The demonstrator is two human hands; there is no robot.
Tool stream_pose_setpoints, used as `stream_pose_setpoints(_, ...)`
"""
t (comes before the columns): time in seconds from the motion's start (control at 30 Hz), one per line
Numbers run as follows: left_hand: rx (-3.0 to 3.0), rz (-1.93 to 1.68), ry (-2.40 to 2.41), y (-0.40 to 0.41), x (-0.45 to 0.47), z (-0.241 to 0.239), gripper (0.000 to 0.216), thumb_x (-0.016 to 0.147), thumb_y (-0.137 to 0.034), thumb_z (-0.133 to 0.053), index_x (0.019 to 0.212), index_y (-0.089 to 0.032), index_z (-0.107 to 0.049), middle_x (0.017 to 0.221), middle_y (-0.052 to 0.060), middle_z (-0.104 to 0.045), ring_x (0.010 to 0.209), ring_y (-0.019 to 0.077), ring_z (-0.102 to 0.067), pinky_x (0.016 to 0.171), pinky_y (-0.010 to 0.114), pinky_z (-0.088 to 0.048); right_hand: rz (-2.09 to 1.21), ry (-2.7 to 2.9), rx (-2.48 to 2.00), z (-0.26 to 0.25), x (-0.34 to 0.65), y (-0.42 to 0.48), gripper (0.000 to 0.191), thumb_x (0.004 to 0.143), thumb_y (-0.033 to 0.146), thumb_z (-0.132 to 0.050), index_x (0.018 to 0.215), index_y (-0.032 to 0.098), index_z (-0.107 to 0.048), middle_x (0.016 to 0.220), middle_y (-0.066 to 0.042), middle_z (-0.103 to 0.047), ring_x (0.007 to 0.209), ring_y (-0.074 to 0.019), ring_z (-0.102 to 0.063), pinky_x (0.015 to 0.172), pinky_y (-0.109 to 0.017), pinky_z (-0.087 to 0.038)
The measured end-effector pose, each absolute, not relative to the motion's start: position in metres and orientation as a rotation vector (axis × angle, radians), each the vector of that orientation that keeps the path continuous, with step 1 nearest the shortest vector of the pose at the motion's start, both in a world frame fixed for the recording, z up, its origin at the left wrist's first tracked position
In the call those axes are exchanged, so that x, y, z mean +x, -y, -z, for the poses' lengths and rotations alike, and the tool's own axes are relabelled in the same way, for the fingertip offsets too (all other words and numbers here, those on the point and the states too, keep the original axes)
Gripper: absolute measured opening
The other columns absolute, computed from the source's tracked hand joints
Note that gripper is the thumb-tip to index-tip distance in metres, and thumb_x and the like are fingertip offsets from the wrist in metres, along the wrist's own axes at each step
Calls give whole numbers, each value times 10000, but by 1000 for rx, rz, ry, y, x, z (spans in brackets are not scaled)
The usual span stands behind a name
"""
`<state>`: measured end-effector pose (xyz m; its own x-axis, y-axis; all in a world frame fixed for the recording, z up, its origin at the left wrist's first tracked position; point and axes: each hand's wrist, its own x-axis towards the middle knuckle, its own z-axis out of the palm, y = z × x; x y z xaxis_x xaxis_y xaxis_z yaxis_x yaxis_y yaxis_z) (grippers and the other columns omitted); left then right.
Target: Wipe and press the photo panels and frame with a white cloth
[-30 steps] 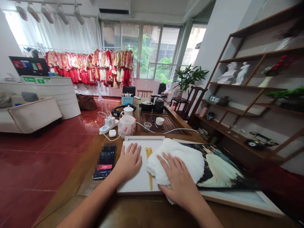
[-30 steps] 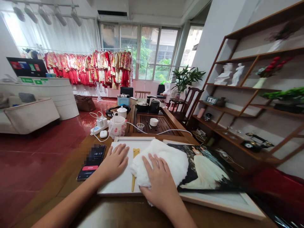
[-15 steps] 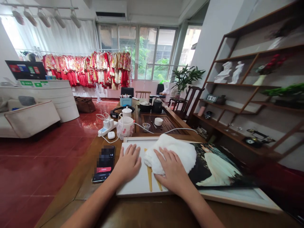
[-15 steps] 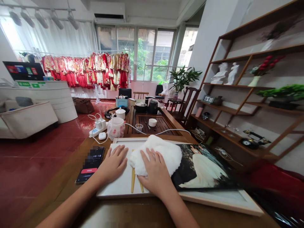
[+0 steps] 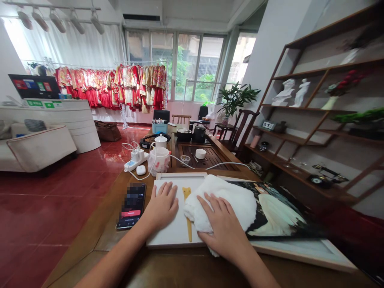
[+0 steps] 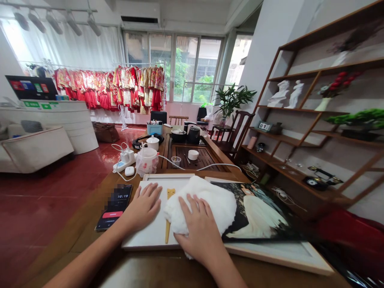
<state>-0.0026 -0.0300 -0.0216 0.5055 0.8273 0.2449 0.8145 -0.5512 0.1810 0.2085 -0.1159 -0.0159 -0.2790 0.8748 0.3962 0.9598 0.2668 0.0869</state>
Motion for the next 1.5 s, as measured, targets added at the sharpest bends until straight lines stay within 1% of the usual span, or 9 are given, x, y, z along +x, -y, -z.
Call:
stream_pose_setpoints(0.2, 2694, -484, -1461, 29, -2, 22, 487, 974, -365, -245, 1419, -214, -374, 1509, 85, -330, 1409, 267, -225, 1124, 551, -177, 423, 2243, -1724, 11, 203, 93, 703, 735, 416, -597, 1383, 185, -453, 1400, -147, -460, 1264, -331, -394, 1073, -479, -240)
stream_pose_setpoints(0.33, 2700, -485, -1463, 29, -2, 23, 486, 976, -370, -246, 1419, -215, -370, 1510, 87, -327, 1410, 268, -223, 1123, 557, -172, 447, 2250, -1733, 12, 203, 87, 704, 751, 421, -584, 1392, 166, -440, 1409, -158, -447, 1273, -328, -384, 1080, -475, -229)
stream_pose_setpoints(0.73, 2693, -490, -1466, 28, -3, 24, 488, 971, -365, -258, 1425, -222, -367, 1513, 78, -324, 1412, 262, -219, 1133, 548, -154, 415, 2278, -1666, 19, 210, 124, 777, 712, 348, -598, 1439, 193, -370, 1441, -129, -414, 1310, -323, -341, 1091, -482, -221)
stream_pose_setpoints(0.87, 2683, -486, -1466, 29, -3, 23, 491, 969, -362, -258, 1426, -218, -363, 1509, 82, -330, 1406, 264, -236, 1127, 559, -164, 400, 2284, -1686, 16, 208, 121, 752, 712, 353, -597, 1422, 198, -402, 1422, -131, -438, 1290, -329, -363, 1083, -488, -224)
stream_pose_setpoints(1.03, 2680, -476, -1468, 29, -3, 24, 493, 968, -365, -258, 1429, -220, -360, 1512, 83, -325, 1409, 265, -228, 1127, 562, -162, 401, 2281, -1689, 12, 206, 105, 734, 716, 387, -613, 1398, 185, -437, 1408, -158, -448, 1260, -348, -392, 1061, -499, -249)
stream_pose_setpoints(1.23, 2688, -464, -1459, 28, -3, 24, 497, 971, -365, -250, 1433, -212, -354, 1515, 88, -320, 1410, 259, -228, 1130, 563, -150, 398, 2274, -1695, 11, 205, 94, 718, 727, 406, -616, 1388, 185, -446, 1406, -165, -450, 1262, -338, -393, 1069, -484, -239)
stream_pose_setpoints(1.5, 2688, -458, -1460, 28, -2, 23, 495, 969, -362, -259, 1430, -211, -356, 1516, 85, -318, 1409, 259, -232, 1128, 567, -155, 417, 2264, -1695, 16, 209, 104, 755, 720, 371, -605, 1422, 185, -395, 1439, -148, -414, 1295, -333, -355, 1083, -484, -230)
